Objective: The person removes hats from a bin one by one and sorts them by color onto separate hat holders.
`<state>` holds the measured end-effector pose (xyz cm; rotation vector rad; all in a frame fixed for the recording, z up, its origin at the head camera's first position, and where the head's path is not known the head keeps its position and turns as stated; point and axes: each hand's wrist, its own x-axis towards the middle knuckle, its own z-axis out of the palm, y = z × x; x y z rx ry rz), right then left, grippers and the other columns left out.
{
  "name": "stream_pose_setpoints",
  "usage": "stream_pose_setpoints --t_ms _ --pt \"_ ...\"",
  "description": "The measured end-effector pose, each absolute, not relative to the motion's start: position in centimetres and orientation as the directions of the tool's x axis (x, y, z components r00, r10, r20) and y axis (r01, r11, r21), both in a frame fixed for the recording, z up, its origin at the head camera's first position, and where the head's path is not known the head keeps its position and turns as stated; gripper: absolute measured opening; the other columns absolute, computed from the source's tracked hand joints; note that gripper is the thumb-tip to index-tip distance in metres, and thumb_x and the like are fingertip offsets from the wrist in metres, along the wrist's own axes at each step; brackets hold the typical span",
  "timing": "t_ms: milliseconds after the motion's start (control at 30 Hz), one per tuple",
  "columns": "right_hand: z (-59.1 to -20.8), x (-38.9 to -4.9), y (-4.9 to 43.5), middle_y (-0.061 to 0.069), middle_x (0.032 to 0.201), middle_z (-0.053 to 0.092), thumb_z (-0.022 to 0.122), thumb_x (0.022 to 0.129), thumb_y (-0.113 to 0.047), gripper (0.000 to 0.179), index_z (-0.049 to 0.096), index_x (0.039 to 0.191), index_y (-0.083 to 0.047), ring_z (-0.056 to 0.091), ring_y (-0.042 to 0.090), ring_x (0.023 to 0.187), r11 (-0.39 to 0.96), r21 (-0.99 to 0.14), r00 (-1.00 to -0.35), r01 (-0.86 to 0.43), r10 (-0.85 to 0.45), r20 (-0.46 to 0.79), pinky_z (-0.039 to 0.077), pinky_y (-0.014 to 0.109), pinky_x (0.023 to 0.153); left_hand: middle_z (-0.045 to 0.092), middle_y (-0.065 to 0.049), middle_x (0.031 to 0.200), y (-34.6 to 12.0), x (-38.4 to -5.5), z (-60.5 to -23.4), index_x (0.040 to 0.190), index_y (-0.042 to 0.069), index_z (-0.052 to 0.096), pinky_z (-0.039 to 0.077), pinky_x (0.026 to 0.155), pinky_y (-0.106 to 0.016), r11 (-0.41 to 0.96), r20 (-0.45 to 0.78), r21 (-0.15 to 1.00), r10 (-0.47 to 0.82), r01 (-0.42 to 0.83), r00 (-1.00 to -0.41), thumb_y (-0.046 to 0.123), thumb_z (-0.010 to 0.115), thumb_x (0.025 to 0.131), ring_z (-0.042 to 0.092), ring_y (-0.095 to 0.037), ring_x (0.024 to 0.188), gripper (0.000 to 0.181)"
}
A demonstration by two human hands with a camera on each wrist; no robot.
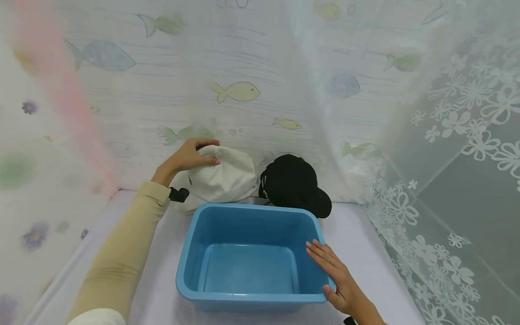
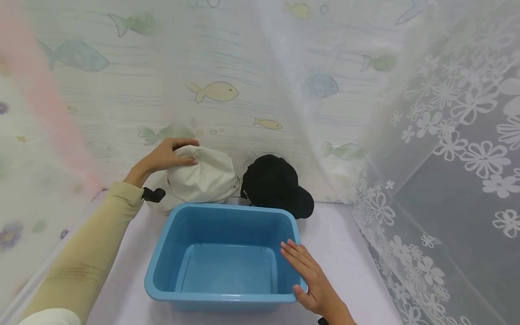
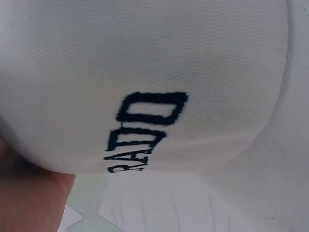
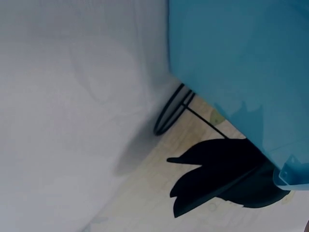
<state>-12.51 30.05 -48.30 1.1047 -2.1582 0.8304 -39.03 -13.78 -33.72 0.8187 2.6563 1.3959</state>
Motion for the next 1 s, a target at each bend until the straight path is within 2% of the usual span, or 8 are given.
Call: stream_pose_setpoints --t_ms 100,300,567,733,867,933,1000 --pt "-48.2 -12.5 30.1 0.021 0.150 0.052 0.028 0.109 -0.041 0.066 0.053 0.140 0.011 0.038 0.032 0.148 0.469 -0.264 -0.499 -0.843 -0.499 0.708 0.017 0.033 0.127 0.041 -0.013 0.159 -14.2 -38.8 -33.7 0.149 0.007 0.051 0.040 0.113 -0.056 0.446 0.219 0.783 0.454 0.434 -0.863 0.028 0.082 0.088 0.038 -0.033 0.146 0.072" --pt "-48.0 -12.4 30.2 0.020 0.150 0.052 0.028 0.108 -0.041 0.065 0.053 0.141 0.009 0.039 0.031 0.148 0.493 -0.265 -0.520 -0.829 -0.505 0.689 0.018 0.032 0.127 0.040 -0.010 0.161 -14.7 -38.7 -34.4 0.153 0.009 0.047 0.039 0.114 -0.056 0.435 0.248 0.785 0.431 0.440 -0.868 0.029 0.083 0.087 0.034 -0.031 0.149 0.078" --pt "-48.1 -12.3 30.3 0.020 0.150 0.052 0.028 0.109 -0.043 0.066 0.054 0.141 0.008 0.039 0.031 0.148 0.499 -0.263 -0.524 -0.825 -0.505 0.686 0.018 0.032 0.127 0.036 -0.010 0.163 -15.1 -38.3 -35.2 0.153 0.012 0.046 0.036 0.114 -0.061 0.401 0.257 0.814 0.399 0.420 -0.880 0.027 0.082 0.088 0.030 -0.034 0.151 0.076" --pt "-47.9 -12.2 30.2 0.019 0.151 0.052 0.029 0.108 -0.042 0.064 0.053 0.143 0.007 0.039 0.031 0.148 0.507 -0.269 -0.537 -0.819 -0.512 0.671 0.018 0.031 0.126 0.037 -0.010 0.162 -15.3 -38.1 -35.4 0.153 0.010 0.047 0.029 0.121 -0.057 0.366 0.302 0.820 0.375 0.439 -0.877 0.025 0.082 0.088 0.028 -0.032 0.152 0.075" --pt "-47.2 -12.0 30.3 0.016 0.153 0.050 0.043 0.106 -0.035 0.056 0.052 0.145 0.004 0.037 0.029 0.149 0.497 -0.313 -0.569 -0.809 -0.530 0.629 0.017 0.029 0.126 0.039 -0.013 0.161 -15.6 -37.3 -35.3 0.152 0.007 0.047 0.023 0.124 -0.056 0.343 0.354 0.813 0.351 0.471 -0.867 0.018 0.081 0.088 0.028 -0.033 0.152 0.073" --pt "-46.4 -11.9 30.3 0.014 0.153 0.051 0.055 0.100 -0.026 0.054 0.052 0.147 0.000 0.038 0.026 0.149 0.496 -0.361 -0.604 -0.790 -0.528 0.597 0.018 0.026 0.126 0.040 -0.015 0.160 -15.8 -36.8 -35.4 0.153 0.005 0.046 0.024 0.123 -0.056 0.328 0.376 0.813 0.334 0.481 -0.864 0.014 0.080 0.088 0.031 -0.034 0.151 0.074" --pt "-45.3 -11.8 30.0 0.011 0.151 0.053 0.065 0.093 -0.015 0.057 0.053 0.147 -0.005 0.040 0.023 0.147 0.501 -0.405 -0.640 -0.764 -0.515 0.571 0.024 0.024 0.123 0.039 -0.016 0.160 -16.1 -36.3 -35.6 0.153 0.004 0.044 0.026 0.122 -0.056 0.309 0.401 0.817 0.303 0.487 -0.865 0.012 0.078 0.089 0.034 -0.035 0.149 0.073"
